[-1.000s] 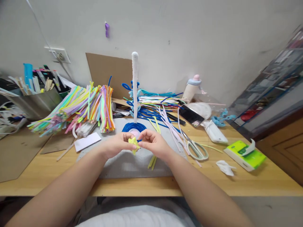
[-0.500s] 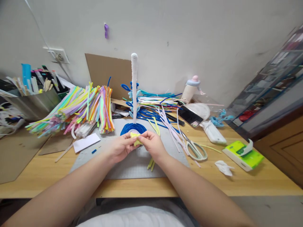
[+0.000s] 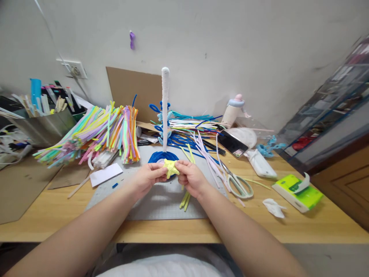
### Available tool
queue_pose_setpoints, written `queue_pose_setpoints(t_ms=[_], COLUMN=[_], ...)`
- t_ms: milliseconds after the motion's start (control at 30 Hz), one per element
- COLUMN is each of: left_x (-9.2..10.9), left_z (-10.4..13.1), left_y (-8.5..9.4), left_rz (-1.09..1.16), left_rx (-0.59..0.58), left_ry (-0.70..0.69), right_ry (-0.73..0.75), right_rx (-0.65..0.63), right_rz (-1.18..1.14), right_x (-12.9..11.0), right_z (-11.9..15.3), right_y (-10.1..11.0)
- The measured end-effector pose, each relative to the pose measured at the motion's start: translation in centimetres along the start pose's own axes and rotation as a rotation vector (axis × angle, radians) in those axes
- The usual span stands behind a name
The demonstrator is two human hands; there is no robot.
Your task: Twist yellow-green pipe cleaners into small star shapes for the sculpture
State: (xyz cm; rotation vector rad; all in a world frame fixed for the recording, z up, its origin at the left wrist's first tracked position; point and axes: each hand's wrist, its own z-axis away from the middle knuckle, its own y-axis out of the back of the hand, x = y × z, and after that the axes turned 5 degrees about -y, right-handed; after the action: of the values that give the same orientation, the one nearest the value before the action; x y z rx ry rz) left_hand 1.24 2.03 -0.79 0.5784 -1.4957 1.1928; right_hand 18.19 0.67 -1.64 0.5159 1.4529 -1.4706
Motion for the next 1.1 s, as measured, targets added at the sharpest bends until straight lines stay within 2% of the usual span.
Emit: queue_pose_setpoints(t_ms=[167,267,400,500,700,900,1000,1100], left_x=[0.4,0.4,-0.1,-0.1,0.5,0.5,0.6,0.3], left_z=[0.0,0.0,-0.2,-0.1,0.2,-0.1,-0.1,0.0], left_y=[0.1,0.0,0.1,0.0,-0.5,-0.2,-0.3,-0.6], left_rz=[-0.086,-0.144,-0.270,-0.318,-0.051,0.108,0.146,0.204], left_rx=[-0.058,-0.052,-0.031,0.023,0.101,0.126,0.152,0.161], left_ry=[-0.011,-0.053,-0.112,-0.172,-0.125,-0.077,-0.082,-0.092], right_ry=[-0.008,-0.020,0.085,0.137,0.155,0.169,0.228,0.330], right_rx=[-0.009,0.008,0.097,0.102,0.022,-0.010,0.029,0.137], right_rz=[0.102,0.245,0.449,0.493,0.384,0.294,0.300,0.325], right_x=[-0.1,0.1,0.3,0.0,-0.7,-0.7,-0.3,0.5], right_z=[0.2,0.3,0.4,0.5,0.7,0.8,0.7,0.5], right_y=[0.0,-0.2,-0.6,-0.7,-0.2,-0.1,-0.6,-1.3])
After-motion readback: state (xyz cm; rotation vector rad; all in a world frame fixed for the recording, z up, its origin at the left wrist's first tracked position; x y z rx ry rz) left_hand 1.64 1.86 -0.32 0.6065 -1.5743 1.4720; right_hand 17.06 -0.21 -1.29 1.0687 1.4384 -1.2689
